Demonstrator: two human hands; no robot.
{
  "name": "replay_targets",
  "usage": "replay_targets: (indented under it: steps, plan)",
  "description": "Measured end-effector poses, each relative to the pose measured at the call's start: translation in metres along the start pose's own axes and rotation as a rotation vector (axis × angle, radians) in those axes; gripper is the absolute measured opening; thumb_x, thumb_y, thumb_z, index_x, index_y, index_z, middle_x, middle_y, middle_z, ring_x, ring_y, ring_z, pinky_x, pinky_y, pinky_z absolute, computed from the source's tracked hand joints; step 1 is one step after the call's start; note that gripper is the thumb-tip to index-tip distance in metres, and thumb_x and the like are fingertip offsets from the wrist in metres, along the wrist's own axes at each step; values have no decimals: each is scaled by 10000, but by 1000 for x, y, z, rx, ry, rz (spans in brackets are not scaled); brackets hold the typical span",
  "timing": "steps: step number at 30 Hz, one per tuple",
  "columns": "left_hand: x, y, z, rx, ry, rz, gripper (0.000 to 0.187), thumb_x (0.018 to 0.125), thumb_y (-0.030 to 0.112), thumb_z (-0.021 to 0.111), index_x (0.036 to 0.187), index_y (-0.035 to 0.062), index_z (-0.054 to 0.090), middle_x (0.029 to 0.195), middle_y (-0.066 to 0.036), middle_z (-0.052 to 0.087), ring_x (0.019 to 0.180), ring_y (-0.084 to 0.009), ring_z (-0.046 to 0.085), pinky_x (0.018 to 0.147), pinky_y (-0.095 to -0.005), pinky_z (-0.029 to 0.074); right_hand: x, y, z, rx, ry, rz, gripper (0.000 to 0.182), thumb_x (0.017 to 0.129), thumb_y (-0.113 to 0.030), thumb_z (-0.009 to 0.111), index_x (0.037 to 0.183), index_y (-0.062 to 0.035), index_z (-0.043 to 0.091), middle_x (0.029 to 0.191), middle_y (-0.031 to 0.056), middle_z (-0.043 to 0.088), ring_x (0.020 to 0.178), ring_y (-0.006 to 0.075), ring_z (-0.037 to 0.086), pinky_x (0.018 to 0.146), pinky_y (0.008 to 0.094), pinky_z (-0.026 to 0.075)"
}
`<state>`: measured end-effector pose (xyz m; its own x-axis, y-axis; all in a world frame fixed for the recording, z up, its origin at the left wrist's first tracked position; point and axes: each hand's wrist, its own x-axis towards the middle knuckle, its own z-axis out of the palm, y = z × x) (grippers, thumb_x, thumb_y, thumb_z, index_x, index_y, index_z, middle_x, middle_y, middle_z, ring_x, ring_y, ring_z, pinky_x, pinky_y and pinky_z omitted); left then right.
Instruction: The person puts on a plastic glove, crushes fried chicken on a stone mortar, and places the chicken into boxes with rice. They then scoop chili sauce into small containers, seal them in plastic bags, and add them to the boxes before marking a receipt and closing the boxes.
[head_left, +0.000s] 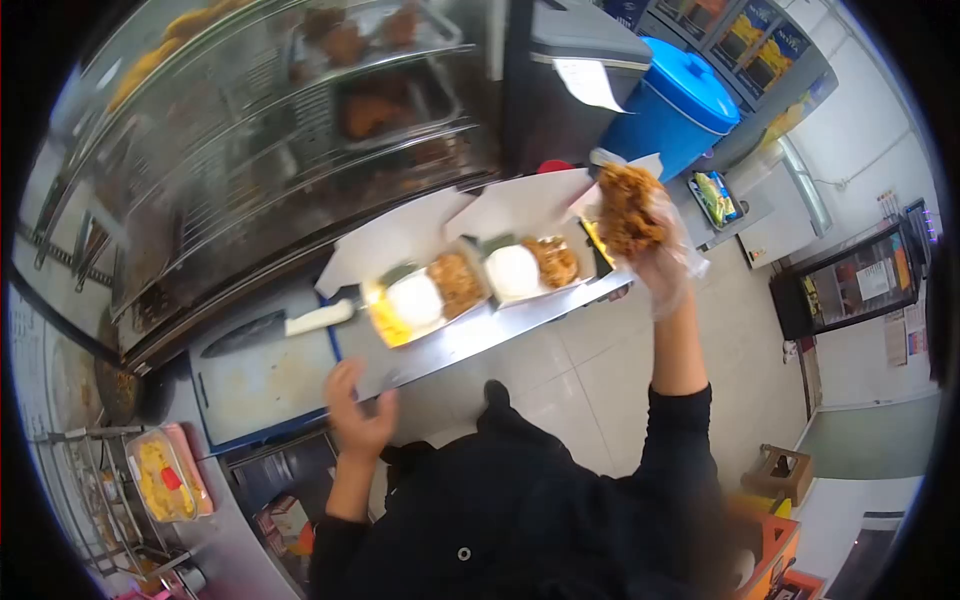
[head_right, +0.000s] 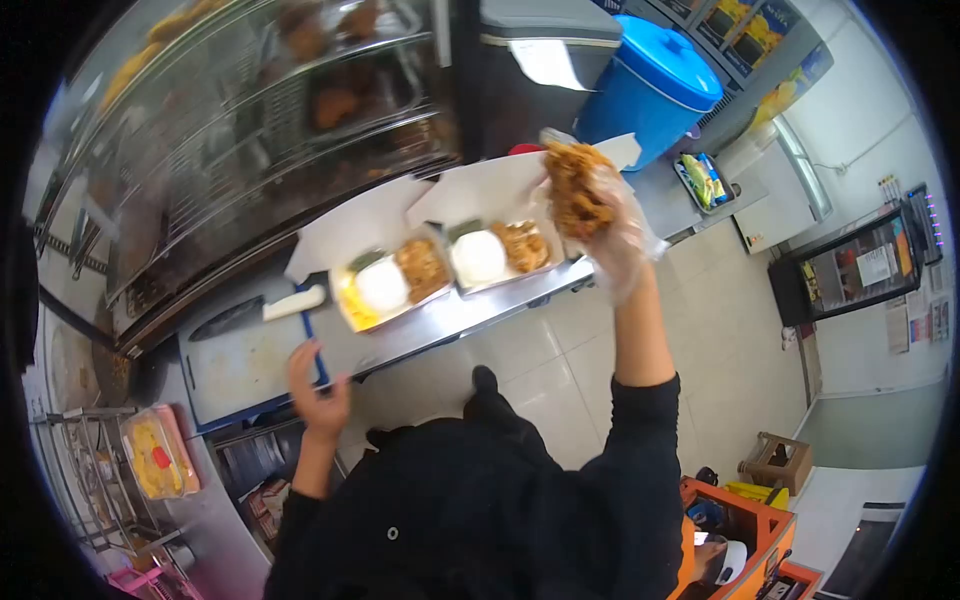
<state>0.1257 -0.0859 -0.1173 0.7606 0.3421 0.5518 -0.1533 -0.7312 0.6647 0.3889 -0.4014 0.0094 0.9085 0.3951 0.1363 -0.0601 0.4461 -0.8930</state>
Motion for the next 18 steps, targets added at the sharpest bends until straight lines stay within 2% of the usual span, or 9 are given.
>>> replay_targets:
  steps: [1, 3, 4, 6, 9, 11, 13, 16, 18]
  plan:
    - [32, 24, 43, -70, -76, 149, 467, 722, 165, 710, 1134, 15, 550, 1135, -176, 545, 1076, -350, 514, 923, -418, 412, 2, -7, -41, -39, 129, 18, 594, 821, -275, 578, 1328, -22, 403, 1239, 160, 550, 1036, 262, 607, 830, 389, 537]
    - [88, 70, 131, -207, -353, 255, 444, 696, 158, 706, 1101, 32, 573, 1093, -165, 555, 1037, -344, 523, 887, -425, 421, 4, -19, -128, -77, 175, 139, 529, 842, -300, 580, 1271, -17, 454, 1118, 153, 610, 901, 230, 628, 748, 337, 528]
    - [109, 95, 172, -234, -464, 289, 431, 715, 162, 695, 1108, 39, 566, 1118, -160, 542, 1056, -348, 511, 928, -421, 403, 8, -17, -158, -77, 211, 142, 526, 841, -300, 582, 1267, -19, 457, 1097, 154, 616, 884, 231, 630, 730, 331, 528]
    - [138, 124, 262, -280, -574, 373, 409, 732, 178, 687, 1100, 44, 566, 1110, -156, 538, 1073, -342, 502, 906, -431, 410, 15, -8, -210, -82, 282, 167, 520, 837, -301, 587, 1259, -23, 463, 1056, 154, 627, 851, 231, 633, 694, 321, 528]
    - [150, 145, 374, -140, -553, 389, 428, 714, 199, 708, 1088, 43, 572, 1106, -148, 540, 1086, -319, 496, 902, -420, 407, 38, 16, -273, -113, 238, 256, 589, 824, -328, 574, 1303, -17, 429, 1155, 163, 604, 989, 277, 627, 830, 377, 528]
    - [157, 155, 416, -22, -578, 363, 444, 696, 218, 727, 1070, 34, 575, 1091, -145, 544, 1076, -308, 498, 895, -412, 406, 53, 30, -286, -97, 321, 285, 550, 824, -275, 591, 1287, -16, 444, 1131, 166, 612, 967, 276, 634, 807, 373, 527]
    - [161, 160, 436, 76, -653, 294, 465, 669, 236, 748, 1043, 21, 576, 1064, -142, 545, 1044, -299, 505, 881, -403, 407, 58, 21, -267, -250, 333, 327, 549, 821, -270, 616, 1288, -35, 449, 1120, 146, 613, 973, 247, 621, 783, 345, 524]
    - [154, 157, 448, 126, -646, 276, 484, 631, 249, 772, 1000, 9, 572, 1017, -139, 543, 1005, -293, 510, 865, -397, 408, 66, 12, -266, -445, 273, 465, 564, 793, -321, 689, 1274, -98, 496, 1039, 52, 620, 856, 152, 595, 702, 310, 494]
    - [155, 156, 449, 137, -623, 282, 487, 612, 246, 781, 979, 6, 570, 993, -137, 540, 990, -291, 511, 861, -395, 408, 67, 28, -278, -617, 267, 342, 565, 788, -384, 686, 1247, -94, 531, 1004, 42, 629, 849, 129, 589, 677, 288, 483]
